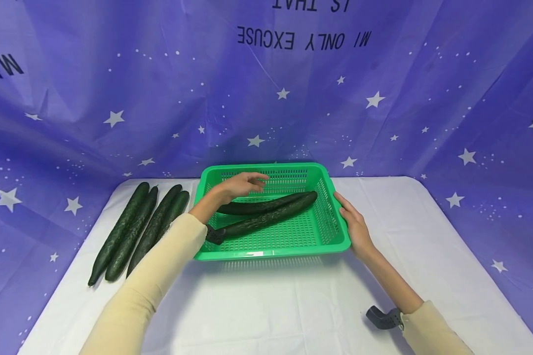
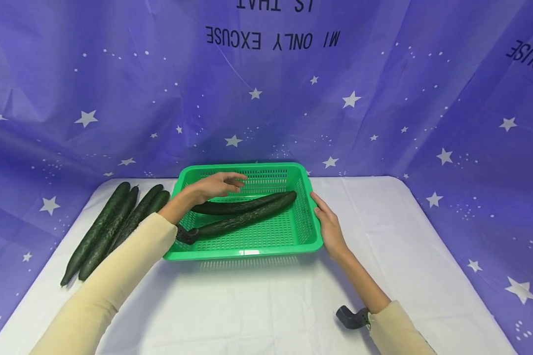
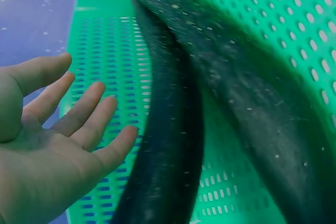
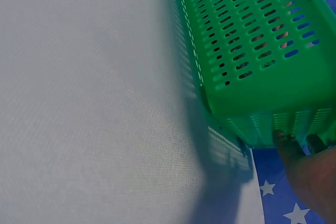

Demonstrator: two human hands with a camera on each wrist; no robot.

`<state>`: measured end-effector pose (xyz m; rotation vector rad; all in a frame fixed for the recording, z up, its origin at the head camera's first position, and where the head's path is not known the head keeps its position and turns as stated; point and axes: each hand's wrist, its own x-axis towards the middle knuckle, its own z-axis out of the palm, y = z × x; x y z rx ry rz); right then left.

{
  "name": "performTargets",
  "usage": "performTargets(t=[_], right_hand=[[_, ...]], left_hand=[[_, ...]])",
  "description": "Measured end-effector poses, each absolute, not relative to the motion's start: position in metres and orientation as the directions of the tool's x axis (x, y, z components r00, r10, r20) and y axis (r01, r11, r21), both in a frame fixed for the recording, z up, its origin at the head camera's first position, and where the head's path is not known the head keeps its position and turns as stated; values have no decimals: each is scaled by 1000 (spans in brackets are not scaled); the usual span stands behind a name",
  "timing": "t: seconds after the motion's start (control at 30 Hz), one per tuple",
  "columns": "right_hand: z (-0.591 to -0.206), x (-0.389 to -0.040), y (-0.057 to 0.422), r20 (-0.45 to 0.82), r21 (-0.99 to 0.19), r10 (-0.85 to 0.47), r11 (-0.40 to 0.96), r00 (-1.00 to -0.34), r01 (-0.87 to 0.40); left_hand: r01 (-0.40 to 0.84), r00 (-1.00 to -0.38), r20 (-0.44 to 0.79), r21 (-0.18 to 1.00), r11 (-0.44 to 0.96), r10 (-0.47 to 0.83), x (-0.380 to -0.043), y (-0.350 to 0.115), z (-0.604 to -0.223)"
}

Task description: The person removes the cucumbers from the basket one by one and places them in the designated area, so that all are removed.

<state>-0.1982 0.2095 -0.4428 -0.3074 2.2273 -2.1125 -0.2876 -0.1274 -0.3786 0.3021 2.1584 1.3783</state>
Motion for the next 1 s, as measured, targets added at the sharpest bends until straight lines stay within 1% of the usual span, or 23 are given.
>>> performTargets(t=[0.1,0.23,0.37,0.57,0.83,1.0], right_hand=[[-444,-198,210,94,-993,-181,48,-979,-104],[-445,-199,211,94,-993,-178,55,-980,-105],[-445,-200,212,99,-993,-180,51,-979,-109],[-444,-200,211,97,-994,-173,38,-980,-105],[-444,-200,211,92,-994,-179,47,-980,-102],[-443,-199,211,89,-994,-178,46,-980,-98]], left_hand=[[-105,-802,-362,869,484,475,-291,-124,-386],[-75,-772,-388,842,534,503,-295,-118,-393],[-50,-756,-400,824,564,518,-298,-113,-398],[-33,-744,-434,784,620,508,-301,-106,-403],[24,-732,-445,740,672,516,-300,-103,-407],[63,-741,-435,715,697,512,-298,-102,-407]])
